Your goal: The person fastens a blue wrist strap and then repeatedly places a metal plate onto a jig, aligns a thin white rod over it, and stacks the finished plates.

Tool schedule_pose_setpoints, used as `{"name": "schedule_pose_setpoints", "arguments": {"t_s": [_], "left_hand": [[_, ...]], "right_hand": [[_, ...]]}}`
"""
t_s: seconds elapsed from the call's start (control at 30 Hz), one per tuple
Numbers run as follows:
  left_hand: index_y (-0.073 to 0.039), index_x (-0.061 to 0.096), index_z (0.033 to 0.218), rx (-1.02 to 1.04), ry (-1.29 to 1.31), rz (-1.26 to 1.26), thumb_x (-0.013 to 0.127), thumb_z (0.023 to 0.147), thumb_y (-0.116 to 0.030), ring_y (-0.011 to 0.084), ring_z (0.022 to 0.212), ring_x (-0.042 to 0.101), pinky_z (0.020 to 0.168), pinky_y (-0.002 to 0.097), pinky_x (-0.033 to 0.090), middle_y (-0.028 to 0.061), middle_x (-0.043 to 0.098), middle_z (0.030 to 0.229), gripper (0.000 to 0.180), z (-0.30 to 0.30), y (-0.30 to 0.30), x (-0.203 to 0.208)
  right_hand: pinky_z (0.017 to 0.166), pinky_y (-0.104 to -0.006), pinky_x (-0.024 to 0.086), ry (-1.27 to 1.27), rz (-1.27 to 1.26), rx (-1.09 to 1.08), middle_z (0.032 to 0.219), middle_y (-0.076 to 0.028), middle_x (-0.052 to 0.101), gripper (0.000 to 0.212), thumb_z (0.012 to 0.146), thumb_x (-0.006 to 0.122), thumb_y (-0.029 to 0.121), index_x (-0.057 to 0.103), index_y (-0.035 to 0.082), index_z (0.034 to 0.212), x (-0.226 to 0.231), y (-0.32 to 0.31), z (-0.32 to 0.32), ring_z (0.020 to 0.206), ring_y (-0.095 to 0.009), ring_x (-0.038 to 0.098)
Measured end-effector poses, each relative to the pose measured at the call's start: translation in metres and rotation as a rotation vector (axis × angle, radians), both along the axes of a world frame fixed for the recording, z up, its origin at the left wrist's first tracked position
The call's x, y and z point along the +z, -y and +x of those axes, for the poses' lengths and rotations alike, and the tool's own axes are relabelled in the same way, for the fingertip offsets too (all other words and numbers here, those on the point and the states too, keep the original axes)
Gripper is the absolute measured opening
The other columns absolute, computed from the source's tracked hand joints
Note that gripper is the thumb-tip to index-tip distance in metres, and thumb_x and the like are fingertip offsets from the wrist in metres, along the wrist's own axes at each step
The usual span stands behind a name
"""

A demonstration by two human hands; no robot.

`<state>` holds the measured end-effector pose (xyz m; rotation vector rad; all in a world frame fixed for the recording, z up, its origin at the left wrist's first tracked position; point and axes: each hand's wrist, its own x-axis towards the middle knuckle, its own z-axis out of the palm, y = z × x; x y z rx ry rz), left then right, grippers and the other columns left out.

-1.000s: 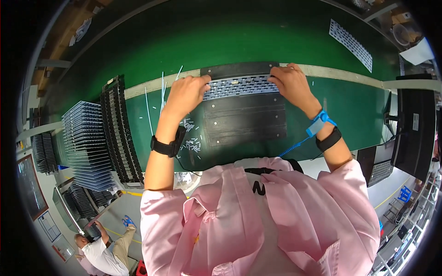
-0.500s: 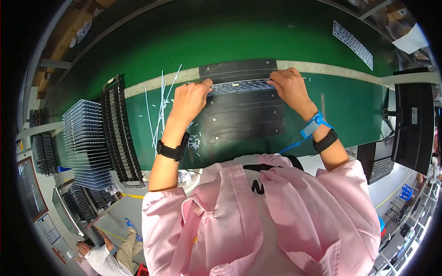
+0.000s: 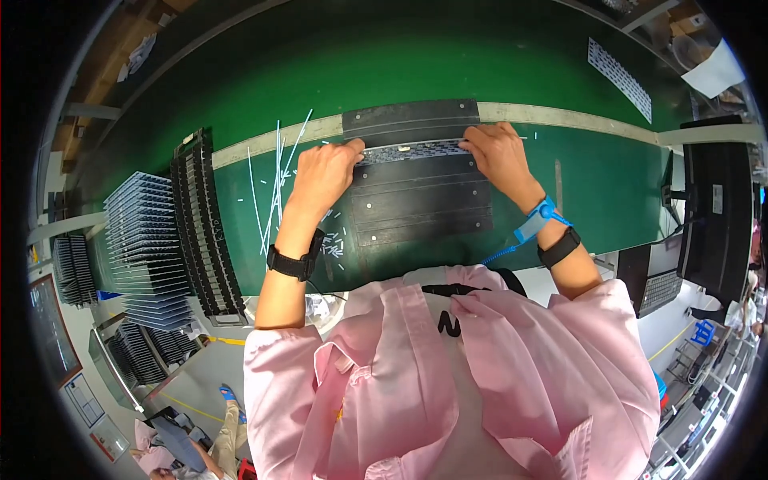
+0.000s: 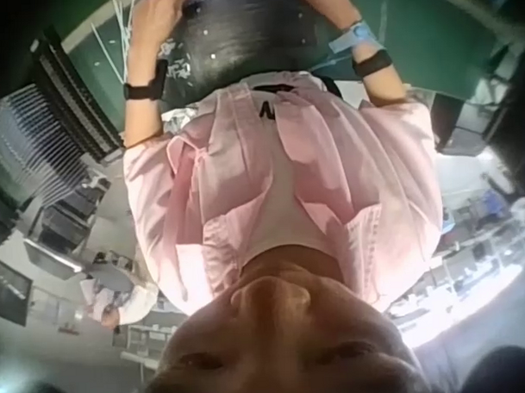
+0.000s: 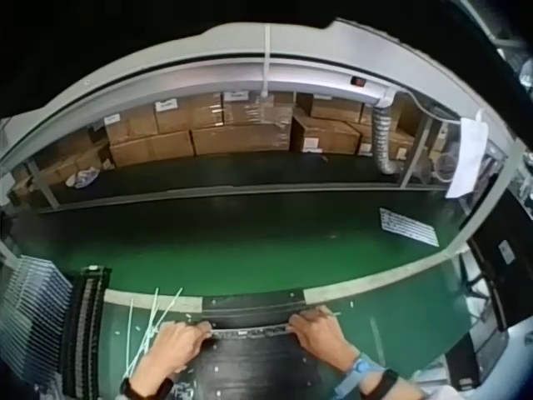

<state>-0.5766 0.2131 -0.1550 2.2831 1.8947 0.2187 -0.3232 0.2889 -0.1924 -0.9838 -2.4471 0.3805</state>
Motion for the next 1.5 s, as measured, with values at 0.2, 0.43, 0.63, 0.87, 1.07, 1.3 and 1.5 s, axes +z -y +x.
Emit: {"name": "schedule_pose_setpoints", "arguments": {"t_s": [0.2,0.43,0.63,0.87,1.07,1.3,1.5], "left_hand": [[-0.006,0.055,0.085,-0.007,0.090,-0.006,0.055,0.077,-0.016,0.0343,0.068,0.055,0.055,0.0416,0.042,0.0169,0.057,0.067,0.013,-0.014,-0.017,-0.011],[-0.003,0.056,0.091,0.082,0.266,-0.283,0.061,0.072,-0.016,0.0292,0.081,0.057,0.069,0.0377,0.043,0.0160,0.060,0.083,0.024,-0.056,-0.112,-0.075],[-0.005,0.058,0.094,0.039,0.447,-0.358,0.064,0.069,-0.017,0.0236,0.084,0.057,0.076,0.0318,0.043,0.0136,0.060,0.082,0.028,-0.061,-0.092,-0.047],[-0.005,0.058,0.087,0.321,0.199,-0.047,0.055,0.069,-0.003,0.0302,0.081,0.056,0.071,0.0376,0.045,0.0127,0.058,0.084,0.018,-0.059,0.007,-0.041],[-0.007,0.057,0.079,0.166,0.059,0.062,0.051,0.065,0.000,0.0299,0.075,0.056,0.067,0.0393,0.044,0.0101,0.057,0.079,0.016,-0.077,0.034,-0.089],[-0.005,0.053,0.082,0.761,-0.117,-0.235,0.053,0.070,0.000,0.0336,0.080,0.054,0.065,0.0411,0.044,0.0121,0.056,0.083,0.014,-0.130,0.143,-0.040],[-0.002,0.050,0.104,0.763,0.019,0.048,0.058,0.073,-0.006,0.0351,0.095,0.050,0.077,0.0377,0.043,0.0166,0.051,0.104,0.032,-0.096,0.145,-0.014]], "right_hand": [[0.066,-0.0335,0.037,-0.040,0.022,-0.020,0.064,-0.008,0.053,0.010,0.075,0.057,0.012,0.051,0.006,0.072,-0.015,-0.015,-0.007,0.065,-0.026,0.052],[0.081,-0.0478,0.033,0.139,-0.072,-0.096,0.081,-0.007,0.060,0.019,0.075,0.057,0.026,0.058,0.012,0.089,-0.089,-0.102,-0.038,0.085,-0.026,0.054],[0.081,-0.0444,0.035,0.083,-0.242,-0.025,0.082,-0.011,0.060,0.019,0.071,0.059,0.019,0.059,0.008,0.086,-0.054,-0.092,-0.033,0.084,-0.027,0.055],[0.051,-0.0326,0.035,-0.135,-0.207,-0.254,0.058,-0.008,0.049,0.016,0.068,0.063,0.012,0.055,0.002,0.078,0.008,-0.070,0.063,0.052,-0.022,0.044],[0.051,-0.0314,0.032,-0.145,-0.296,-0.541,0.057,-0.006,0.046,0.015,0.070,0.061,0.013,0.054,0.001,0.076,0.024,-0.053,0.078,0.055,-0.017,0.040],[0.056,-0.0346,0.035,-0.079,-0.144,-0.292,0.061,-0.010,0.052,0.015,0.070,0.061,0.014,0.055,0.002,0.076,0.021,-0.037,0.052,0.059,-0.025,0.047],[0.067,-0.0360,0.035,-0.154,0.003,-0.045,0.070,-0.009,0.057,0.010,0.071,0.061,0.012,0.056,0.004,0.075,-0.015,-0.020,-0.014,0.068,-0.026,0.053]]}}
